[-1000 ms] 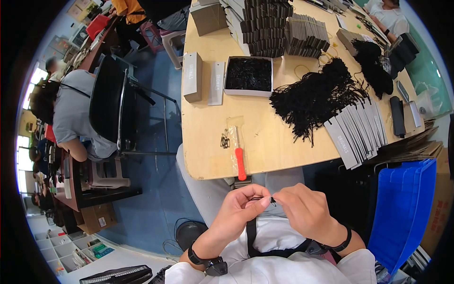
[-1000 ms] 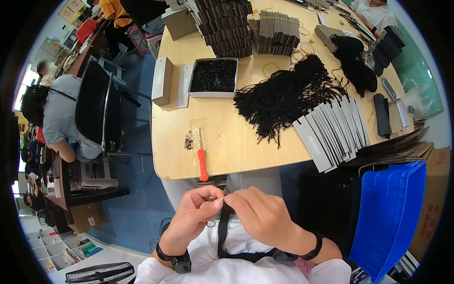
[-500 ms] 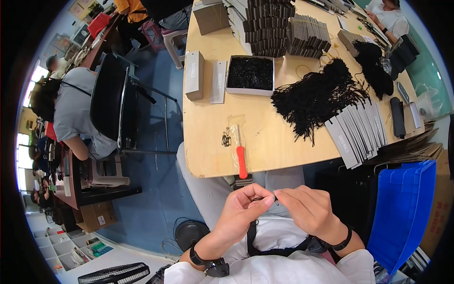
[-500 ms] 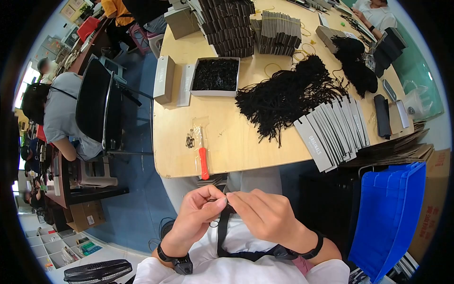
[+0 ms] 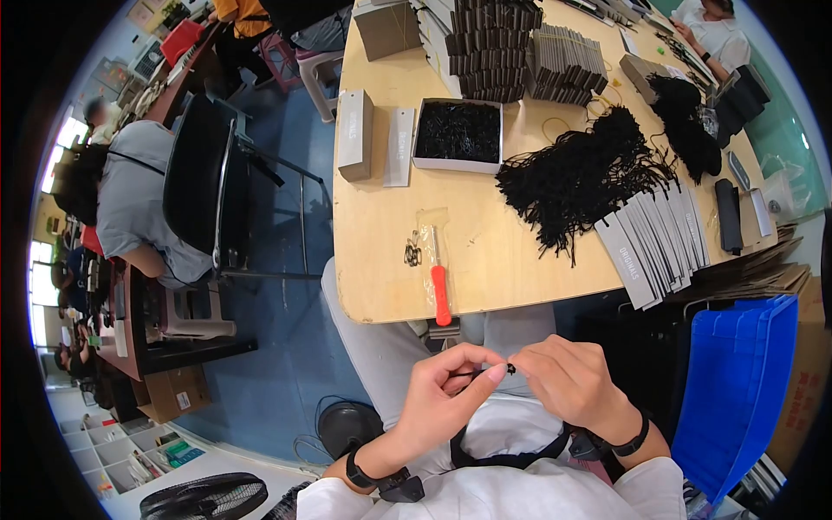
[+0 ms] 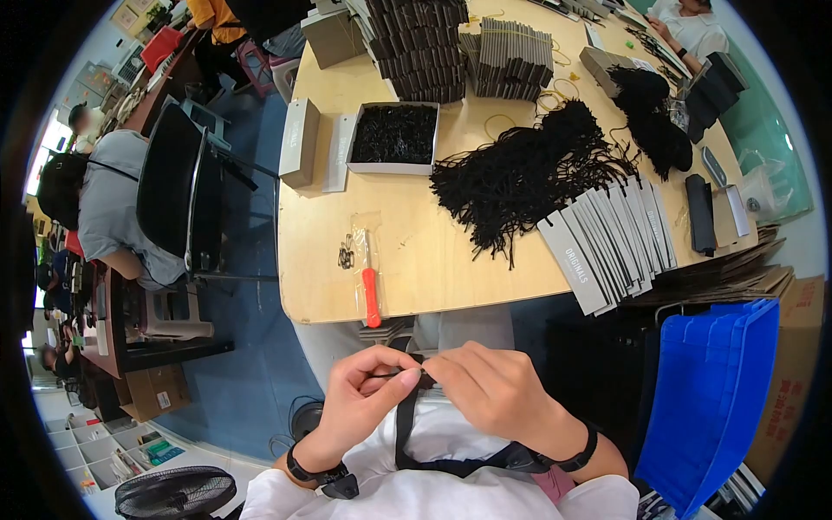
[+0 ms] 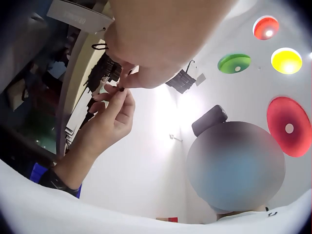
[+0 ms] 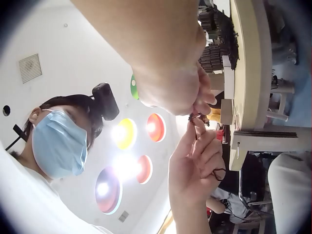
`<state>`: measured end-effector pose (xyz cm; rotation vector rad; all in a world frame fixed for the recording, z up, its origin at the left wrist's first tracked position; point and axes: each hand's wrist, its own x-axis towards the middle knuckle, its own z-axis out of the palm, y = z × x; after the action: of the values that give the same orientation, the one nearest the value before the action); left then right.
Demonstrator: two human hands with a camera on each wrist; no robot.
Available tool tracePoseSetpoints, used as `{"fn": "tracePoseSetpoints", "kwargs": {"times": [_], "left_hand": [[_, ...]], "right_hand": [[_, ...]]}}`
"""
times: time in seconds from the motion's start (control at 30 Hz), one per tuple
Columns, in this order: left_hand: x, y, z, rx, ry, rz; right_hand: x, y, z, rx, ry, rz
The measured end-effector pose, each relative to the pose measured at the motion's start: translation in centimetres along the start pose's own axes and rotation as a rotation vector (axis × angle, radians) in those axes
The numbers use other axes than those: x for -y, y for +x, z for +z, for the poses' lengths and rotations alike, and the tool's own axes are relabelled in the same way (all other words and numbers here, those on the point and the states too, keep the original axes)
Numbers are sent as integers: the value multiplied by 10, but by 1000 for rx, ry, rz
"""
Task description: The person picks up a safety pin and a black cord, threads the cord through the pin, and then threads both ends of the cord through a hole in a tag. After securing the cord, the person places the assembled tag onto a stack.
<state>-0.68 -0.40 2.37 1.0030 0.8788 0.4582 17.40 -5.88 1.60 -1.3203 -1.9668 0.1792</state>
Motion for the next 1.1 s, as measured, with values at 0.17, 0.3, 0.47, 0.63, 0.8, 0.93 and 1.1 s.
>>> {"fn": "tracePoseSetpoints", "kwargs": {"times": [0.17,0.3,0.47,0.63,0.8,0.93,1.1], "left_hand": [[1,-2,3,-91,209,214],[4,-2,2,-109,168,151],[10,-1,-4,-25,9,14],[10,1,-5,16,-124,21],[13,2,-3,44,-120,15],[10,6,-2,74,-44,12],[8,0,-2,55,-44,13]], "right_hand": [[1,-2,0,32,8,24],[2,-3,-1,54,31,46],[2,-9,5,42,289,233],[7,-8,1,46,550,447],[9,-2,-2,65,555,423],[-4,-11,9,-69,453,261],[1,-9,-4,73,490,409]]}}
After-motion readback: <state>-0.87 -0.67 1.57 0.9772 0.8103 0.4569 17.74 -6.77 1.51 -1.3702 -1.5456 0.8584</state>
